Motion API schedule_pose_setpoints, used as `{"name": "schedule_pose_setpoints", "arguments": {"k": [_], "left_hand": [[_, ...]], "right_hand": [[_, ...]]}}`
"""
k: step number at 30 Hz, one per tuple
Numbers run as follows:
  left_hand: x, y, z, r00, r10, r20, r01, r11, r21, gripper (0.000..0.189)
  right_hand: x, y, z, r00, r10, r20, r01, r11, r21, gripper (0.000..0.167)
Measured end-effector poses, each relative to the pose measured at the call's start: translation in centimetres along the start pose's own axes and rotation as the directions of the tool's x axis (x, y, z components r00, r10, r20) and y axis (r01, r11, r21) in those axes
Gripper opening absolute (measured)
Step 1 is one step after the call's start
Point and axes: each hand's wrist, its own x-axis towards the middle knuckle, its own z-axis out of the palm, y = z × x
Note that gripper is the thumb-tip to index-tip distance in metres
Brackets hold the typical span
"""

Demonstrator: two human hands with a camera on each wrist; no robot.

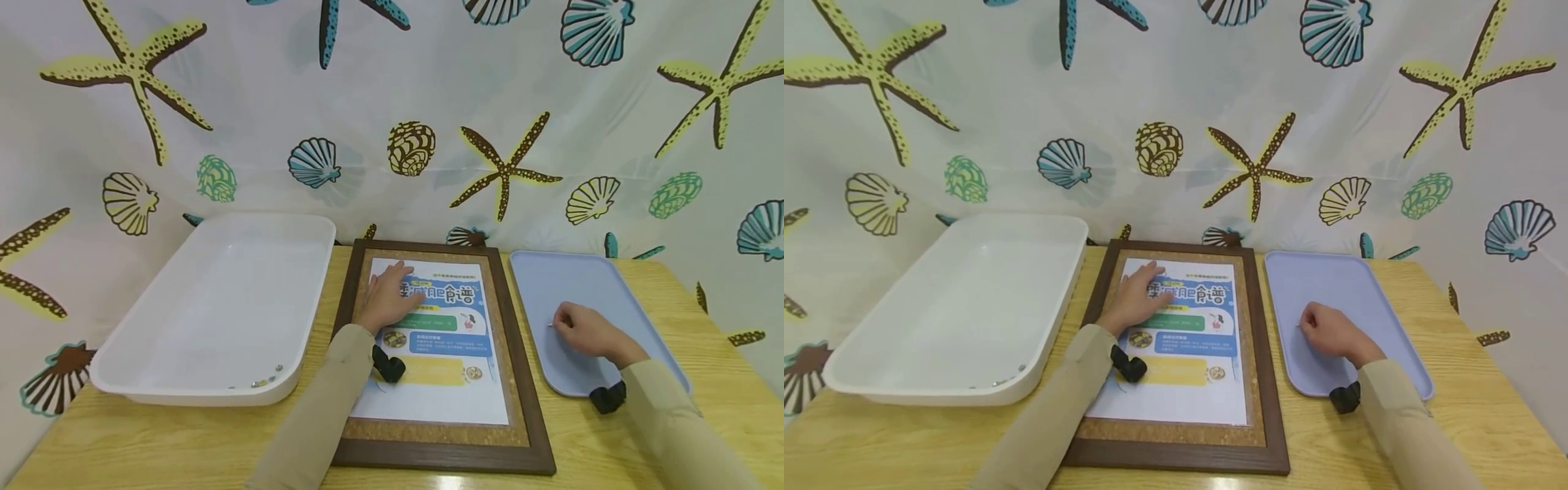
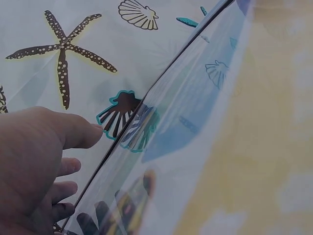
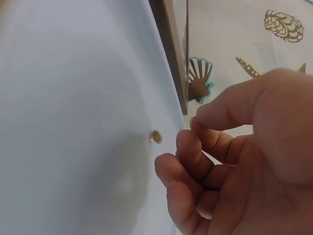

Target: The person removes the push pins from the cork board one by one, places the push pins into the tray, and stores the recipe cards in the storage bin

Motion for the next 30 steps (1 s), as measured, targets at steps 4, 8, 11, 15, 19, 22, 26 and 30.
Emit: {"name": "schedule_pose_setpoints", "arguments": {"k": [4, 8, 11, 15, 19, 22, 26, 30], "left_hand": [[0.0, 0.1, -0.1, 1.000, -0.011, 0.005, 0.011, 1.000, 0.004, 0.060], [-0.3, 0.3, -0.5, 1.000, -0.006, -0.017, 0.006, 1.000, 0.013, 0.061], [-0.5, 0.5, -0.9, 1.000, -0.008, -0.025, 0.009, 1.000, 0.011, 0.061], [-0.8, 0.8, -1.0, 0.999, -0.039, 0.004, 0.039, 0.999, 0.019, 0.063], [-1.2, 1.1, -1.1, 0.999, -0.052, 0.000, 0.052, 0.998, 0.022, 0.064], [-1.6, 1.1, -1.1, 0.999, -0.043, 0.007, 0.043, 0.998, 0.037, 0.066], [-2.3, 1.3, -1.3, 0.999, -0.029, 0.025, 0.028, 0.998, 0.062, 0.070], [-2.8, 1.8, -1.5, 0.999, -0.005, 0.034, 0.002, 0.996, 0.090, 0.076]], "right_hand": [[-0.1, -0.1, 0.1, 1.000, -0.020, -0.012, 0.021, 1.000, 0.018, 0.014], [0.0, -0.3, 0.3, 0.999, -0.039, -0.023, 0.039, 0.999, 0.036, 0.013], [-0.2, -0.5, 0.4, 0.998, -0.046, -0.035, 0.048, 0.998, 0.048, 0.012], [-0.7, -0.7, 0.6, 0.998, -0.052, -0.048, 0.054, 0.998, 0.041, 0.012], [-1.1, -1.2, 0.8, 0.996, -0.061, -0.064, 0.063, 0.997, 0.039, 0.011], [-1.4, -1.6, 1.0, 0.996, -0.061, -0.071, 0.064, 0.997, 0.038, 0.014], [-1.7, -1.9, 1.4, 0.993, -0.070, -0.091, 0.072, 0.997, 0.020, 0.022], [-2.1, -2.2, 1.5, 0.989, -0.070, -0.132, 0.070, 0.998, -0.004, 0.027]]}}
